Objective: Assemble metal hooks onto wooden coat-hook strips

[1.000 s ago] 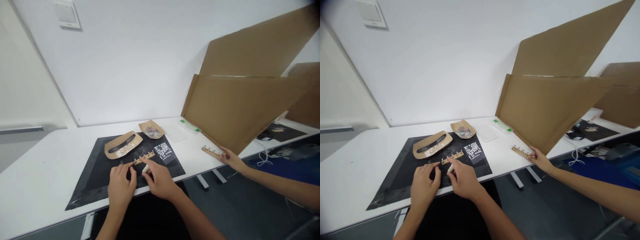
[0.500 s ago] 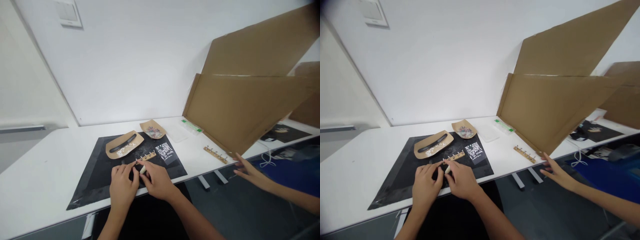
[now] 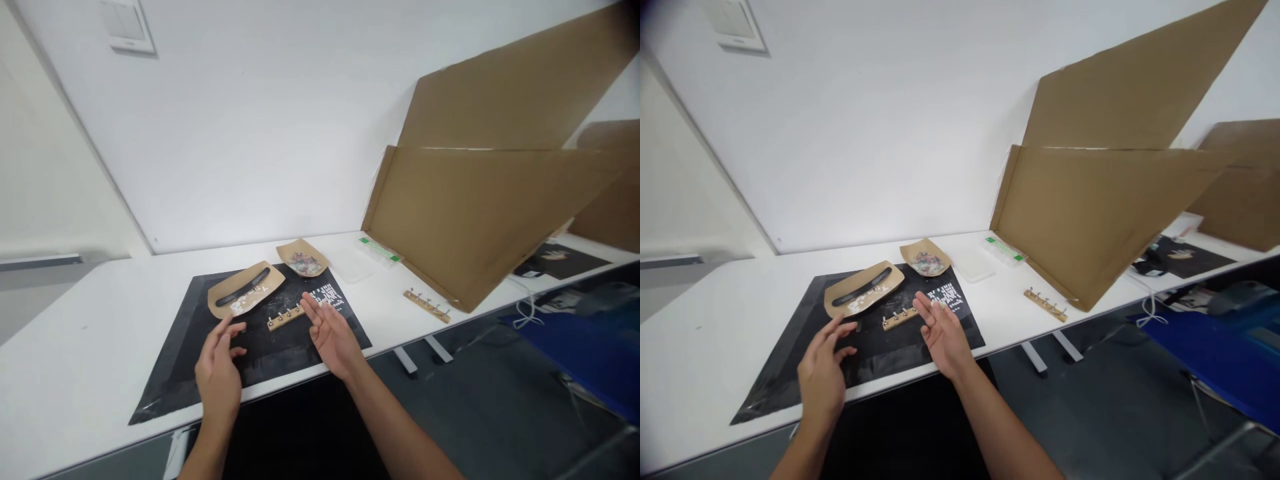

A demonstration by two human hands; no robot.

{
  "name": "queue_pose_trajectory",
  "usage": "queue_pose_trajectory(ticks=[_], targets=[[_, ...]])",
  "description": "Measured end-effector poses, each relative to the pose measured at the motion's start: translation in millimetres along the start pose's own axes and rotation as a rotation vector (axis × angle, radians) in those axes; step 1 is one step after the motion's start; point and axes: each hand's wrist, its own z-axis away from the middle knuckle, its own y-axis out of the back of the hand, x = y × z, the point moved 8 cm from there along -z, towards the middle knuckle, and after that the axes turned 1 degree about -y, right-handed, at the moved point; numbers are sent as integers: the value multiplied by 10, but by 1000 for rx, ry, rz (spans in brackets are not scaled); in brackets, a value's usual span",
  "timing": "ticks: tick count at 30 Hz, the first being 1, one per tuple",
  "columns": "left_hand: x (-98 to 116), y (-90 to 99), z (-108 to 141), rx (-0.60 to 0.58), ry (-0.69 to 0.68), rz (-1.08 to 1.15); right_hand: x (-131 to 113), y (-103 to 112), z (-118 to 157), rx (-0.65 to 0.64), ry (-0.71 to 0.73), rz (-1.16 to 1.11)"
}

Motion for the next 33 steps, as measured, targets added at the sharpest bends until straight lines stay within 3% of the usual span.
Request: queue_pose_trajectory(ticks=[3,8,25,33], targets=[[-110,117,-66,131,110,330,12,22,-41,-5,-43,-67],[-175,176,-91,236,176,524,21,10,-41,-18,-63,-95],[-116,129,-54,190,75,403,149,120,-12,79,-86,-105],[-110,110,-41,148,17,301,156,23,6,21,-80,36]])
